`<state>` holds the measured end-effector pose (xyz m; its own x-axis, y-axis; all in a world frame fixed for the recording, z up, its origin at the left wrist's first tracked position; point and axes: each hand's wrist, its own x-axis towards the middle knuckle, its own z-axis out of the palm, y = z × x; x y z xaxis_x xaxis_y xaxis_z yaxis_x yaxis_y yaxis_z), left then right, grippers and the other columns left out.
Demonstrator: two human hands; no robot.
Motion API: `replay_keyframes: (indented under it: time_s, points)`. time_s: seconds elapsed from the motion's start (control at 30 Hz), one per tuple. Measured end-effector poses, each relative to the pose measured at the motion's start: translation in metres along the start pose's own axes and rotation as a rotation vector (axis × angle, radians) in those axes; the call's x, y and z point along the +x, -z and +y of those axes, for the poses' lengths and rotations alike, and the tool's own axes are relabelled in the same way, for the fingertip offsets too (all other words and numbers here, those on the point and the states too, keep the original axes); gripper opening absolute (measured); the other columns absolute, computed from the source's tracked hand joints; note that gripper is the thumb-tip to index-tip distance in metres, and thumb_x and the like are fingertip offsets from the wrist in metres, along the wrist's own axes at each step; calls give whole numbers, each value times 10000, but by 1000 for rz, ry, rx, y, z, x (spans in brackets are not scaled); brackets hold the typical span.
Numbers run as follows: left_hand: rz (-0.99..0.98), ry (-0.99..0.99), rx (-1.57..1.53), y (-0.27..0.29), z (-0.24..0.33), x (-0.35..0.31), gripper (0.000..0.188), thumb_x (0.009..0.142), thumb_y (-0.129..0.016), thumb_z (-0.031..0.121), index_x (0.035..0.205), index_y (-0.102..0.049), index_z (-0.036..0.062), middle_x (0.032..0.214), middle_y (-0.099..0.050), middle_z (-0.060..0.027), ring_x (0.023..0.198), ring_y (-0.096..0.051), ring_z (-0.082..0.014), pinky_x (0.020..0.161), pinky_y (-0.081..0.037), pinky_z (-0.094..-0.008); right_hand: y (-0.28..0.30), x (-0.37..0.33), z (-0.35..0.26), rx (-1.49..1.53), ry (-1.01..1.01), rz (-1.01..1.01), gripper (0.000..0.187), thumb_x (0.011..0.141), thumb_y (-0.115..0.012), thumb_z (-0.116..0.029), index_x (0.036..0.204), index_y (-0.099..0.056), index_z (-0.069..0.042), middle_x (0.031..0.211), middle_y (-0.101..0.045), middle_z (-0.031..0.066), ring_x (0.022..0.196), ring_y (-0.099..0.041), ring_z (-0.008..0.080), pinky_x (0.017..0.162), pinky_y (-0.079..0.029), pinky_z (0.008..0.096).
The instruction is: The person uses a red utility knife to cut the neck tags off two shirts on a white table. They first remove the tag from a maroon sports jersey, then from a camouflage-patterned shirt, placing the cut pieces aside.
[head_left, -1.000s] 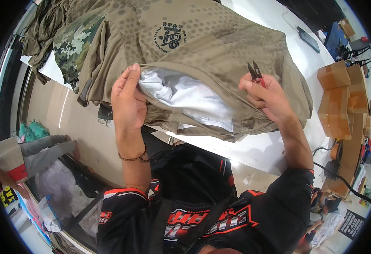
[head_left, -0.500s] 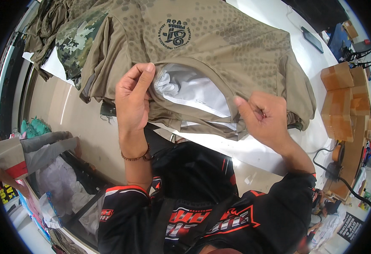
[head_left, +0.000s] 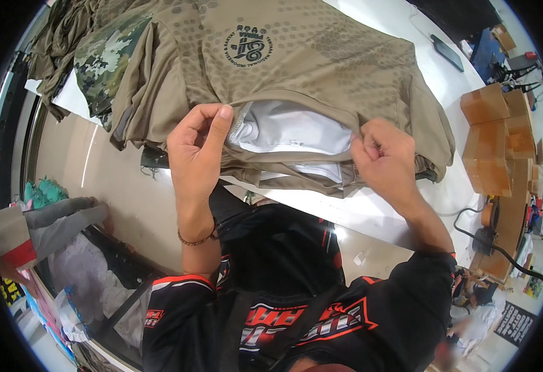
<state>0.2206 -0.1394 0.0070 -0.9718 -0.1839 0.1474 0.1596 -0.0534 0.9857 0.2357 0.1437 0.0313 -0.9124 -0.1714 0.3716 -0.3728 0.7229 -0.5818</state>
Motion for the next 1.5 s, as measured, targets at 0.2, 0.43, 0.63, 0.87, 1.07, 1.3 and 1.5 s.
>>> replay_keyframes:
  time_s: [0.2, 0.43, 0.63, 0.87, 1.07, 1.3, 1.5]
  points:
    - [24, 7, 68, -2, -4, -3, 191, 1005, -704, 166, 974, -704, -22, 811, -584, 76, 719, -471, -3, 645, -354, -163, 19, -6, 3, 666, -548, 226, 358, 929, -693, -9, 695, -447, -120, 825, -610, 8, 564, -525, 93, 444, -409, 248]
    - [23, -24, 108, -13, -8, -1, 213, 1011, -699, 193, 978, -704, -18, 809, -621, 43, 714, -523, -29, 658, -413, -182, 19, -3, 20, 1357, -639, 347, 450, 975, -665, -52, 671, -363, -189, 899, -609, -3, 496, -469, 58, 336, -310, 223]
    - [-61, 102, -239, -4, -15, 6, 170, 1028, -651, 162, 1008, -692, -2, 855, -660, -7, 763, -620, -115, 748, -537, -275, 20, -10, 30, 1353, -571, 151, 457, 974, -648, -16, 667, -357, -188, 684, -508, -35, 528, -448, 24, 368, -267, 225]
    - [-115, 393, -733, -8, -4, 15, 157, 1048, -575, 159, 1044, -640, 17, 967, -737, -94, 843, -718, -163, 794, -583, -325, 10, -1, 33, 1286, -467, 48, 446, 1000, -651, -57, 702, -345, -186, 674, -442, -59, 514, -392, 30, 383, -230, 251]
    - [-167, 430, -859, 4, -22, 18, 265, 1057, -534, 193, 1193, -646, -5, 1187, -715, -125, 1121, -684, -250, 999, -526, -421, 16, 7, 20, 1279, -586, 48, 406, 1026, -626, -100, 754, -342, -202, 682, -447, -72, 502, -406, 20, 348, -244, 239]
    - [-203, 313, -688, -1, -7, 13, 200, 1011, -604, 82, 1164, -657, -35, 1115, -705, -81, 1006, -672, -150, 892, -537, -307, 22, 7, 23, 1198, -515, 87, 407, 1000, -668, -90, 749, -363, -186, 796, -553, -35, 525, -437, 2, 327, -269, 220]
    - [-285, 76, -171, 3, 17, 13, 439, 855, -739, -89, 1285, -651, -65, 988, -675, -15, 839, -574, -51, 775, -478, -214, 37, 9, 17, 853, -347, 12, 449, 862, -760, 25, 706, -379, -153, 815, -544, -13, 581, -412, 24, 437, -285, 229]
